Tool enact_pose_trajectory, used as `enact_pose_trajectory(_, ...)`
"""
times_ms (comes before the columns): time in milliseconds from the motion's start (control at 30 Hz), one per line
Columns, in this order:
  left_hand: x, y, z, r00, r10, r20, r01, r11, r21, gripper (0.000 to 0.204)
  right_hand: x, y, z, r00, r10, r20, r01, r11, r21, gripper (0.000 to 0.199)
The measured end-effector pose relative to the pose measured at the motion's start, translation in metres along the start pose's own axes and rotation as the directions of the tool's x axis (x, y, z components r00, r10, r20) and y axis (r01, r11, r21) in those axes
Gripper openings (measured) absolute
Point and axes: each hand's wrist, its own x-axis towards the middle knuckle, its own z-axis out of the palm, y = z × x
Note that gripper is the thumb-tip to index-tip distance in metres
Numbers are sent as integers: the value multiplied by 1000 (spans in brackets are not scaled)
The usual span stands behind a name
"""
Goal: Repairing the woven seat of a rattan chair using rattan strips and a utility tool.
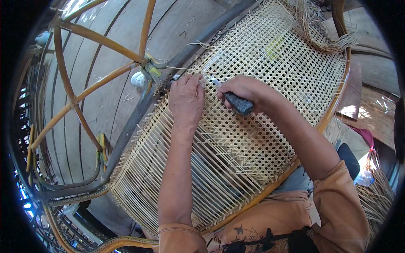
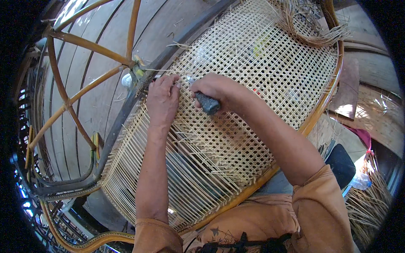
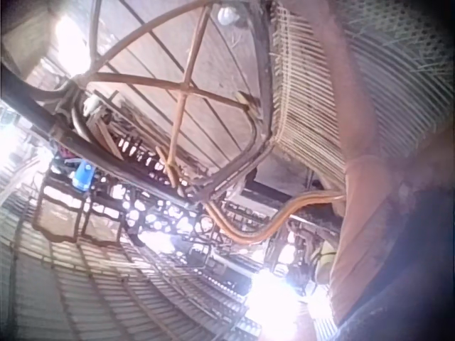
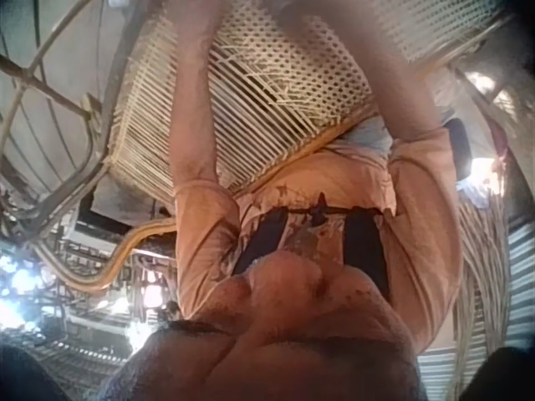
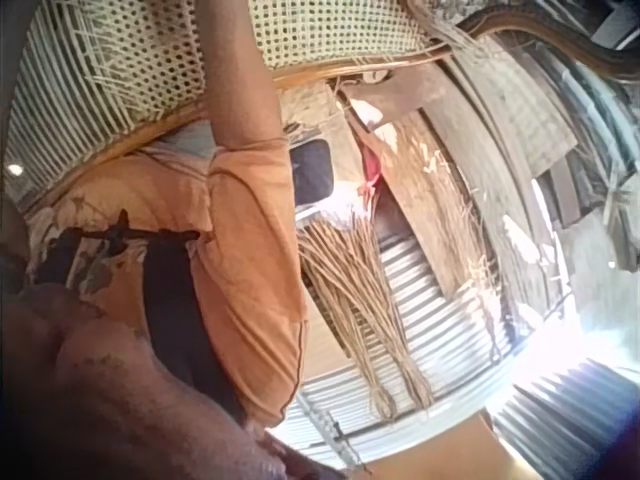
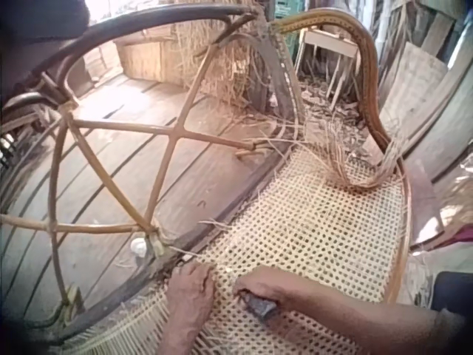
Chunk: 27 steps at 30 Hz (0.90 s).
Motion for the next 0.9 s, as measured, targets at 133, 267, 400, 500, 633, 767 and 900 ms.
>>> enact_pose_trajectory(133, -1, -3, 4, 999, 10, -33, -10, 1000, 0, 20, -3, -15, -11, 995, 35, 89, -35, 999, -4, 18)
enact_pose_trajectory(267, -4, -4, 6, 994, -27, -106, 21, 998, -51, 17, -6, -27, -13, 997, -13, 75, 36, 950, -311, 19)
enact_pose_trajectory(400, -8, -4, -1, 994, -58, -90, 50, 994, -94, 16, 0, -45, -27, 957, -225, 185, 281, 541, -793, 23)
enact_pose_trajectory(500, -9, -7, -4, 997, -29, -77, 24, 997, -70, 16, 11, -69, -9, 950, -302, 77, 141, 196, -970, 34)
enact_pose_trajectory(633, -6, 36, -24, 925, -104, 365, 40, 983, 178, 29, 32, -83, -28, 954, -282, 101, 87, -60, -994, 40)
enact_pose_trajectory(767, -29, 62, -17, 912, -58, 406, 33, 997, 68, 42, 42, -88, -17, 953, -209, 218, 170, -228, -959, 34)
enact_pose_trajectory(900, -39, 65, -3, 957, -55, 286, 41, 998, 54, 57, 41, -89, -17, 954, -216, 209, 159, -226, -961, 31)
